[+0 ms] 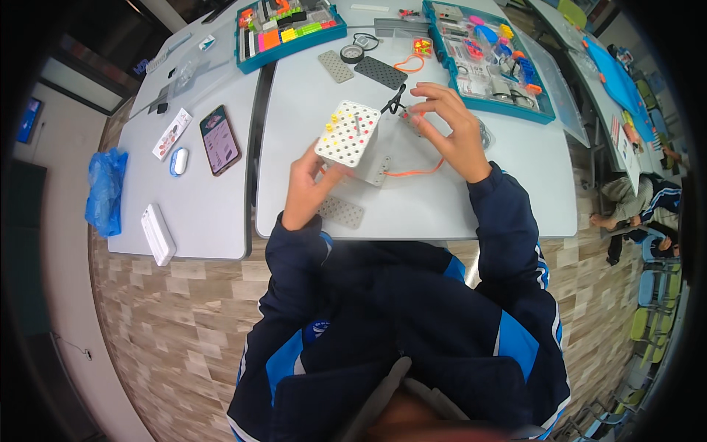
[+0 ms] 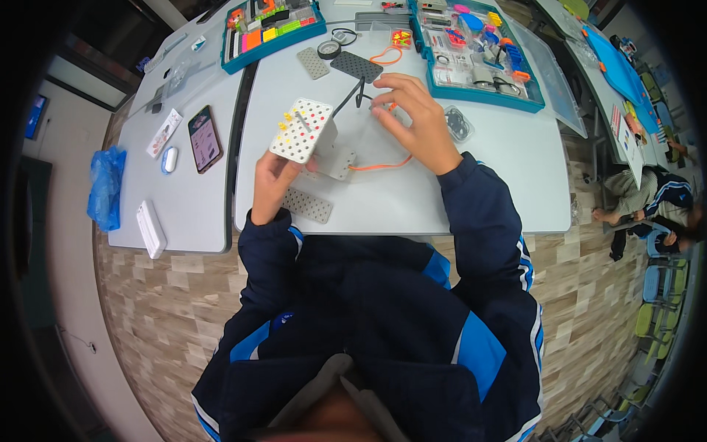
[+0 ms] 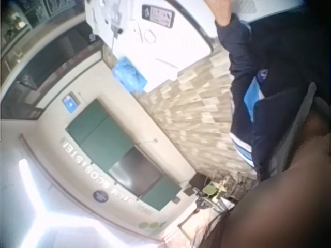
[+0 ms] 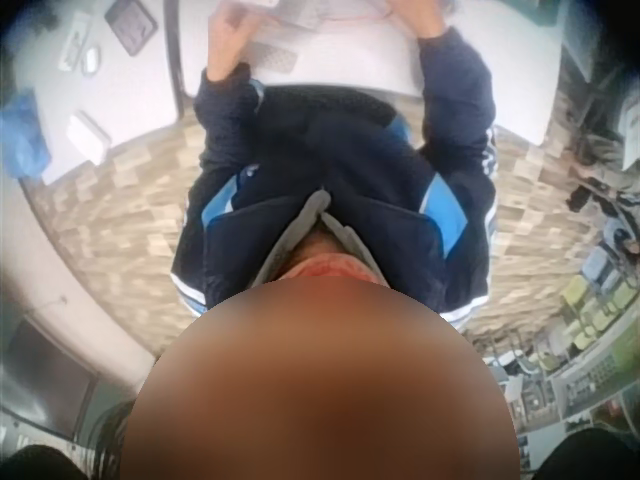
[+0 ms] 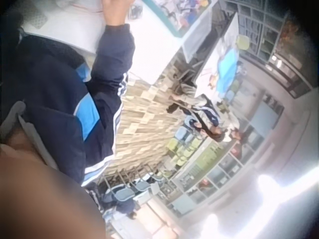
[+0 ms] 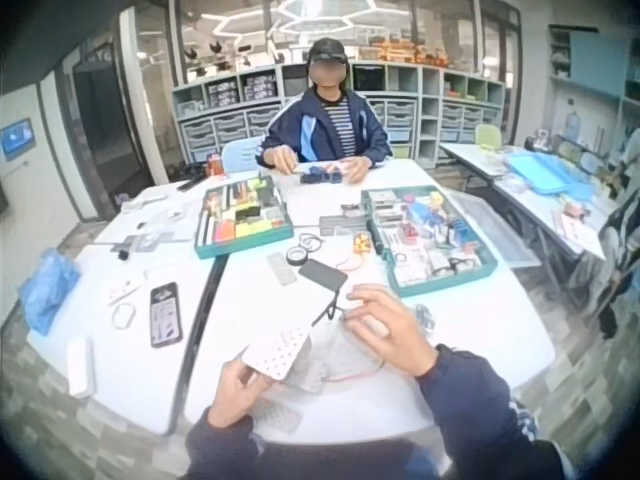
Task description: The person assembles a small electronics project using a perforated board, wires, and a motor. They connect wires to the board, use pliers to strip wire ends, and attach components to build a structure.
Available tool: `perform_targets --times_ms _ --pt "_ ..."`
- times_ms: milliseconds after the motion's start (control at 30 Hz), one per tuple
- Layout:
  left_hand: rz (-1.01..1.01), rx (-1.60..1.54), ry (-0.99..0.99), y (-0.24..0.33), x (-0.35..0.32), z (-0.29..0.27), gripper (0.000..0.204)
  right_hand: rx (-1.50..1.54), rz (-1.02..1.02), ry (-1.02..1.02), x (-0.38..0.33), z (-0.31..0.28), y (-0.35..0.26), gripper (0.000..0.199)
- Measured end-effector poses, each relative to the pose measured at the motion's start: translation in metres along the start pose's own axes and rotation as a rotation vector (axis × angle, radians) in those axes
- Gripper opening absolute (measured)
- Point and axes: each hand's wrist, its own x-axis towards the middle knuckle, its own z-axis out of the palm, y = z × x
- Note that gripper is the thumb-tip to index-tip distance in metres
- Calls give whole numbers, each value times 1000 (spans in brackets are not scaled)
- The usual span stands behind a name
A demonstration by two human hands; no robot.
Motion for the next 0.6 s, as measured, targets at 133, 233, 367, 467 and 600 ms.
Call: perform_targets --times_ms 133,233,367,467,600 --pt "-85 126 110 3 8 -12 42 29 165 -37 0 -7 6 27" --pt "24 59 181 1 13 -10 45 200 327 -39 -3 -9 4 27" --pt "32 52 252 -2 22 -7 46 280 304 -59 -3 -11 0 26" --pt "57 142 263 -2 23 -7 46 218 304 -83 12 -14 11 24" --pt "158 405 234 -7 15 -4 47 109 384 -147 64 -9 62 23"
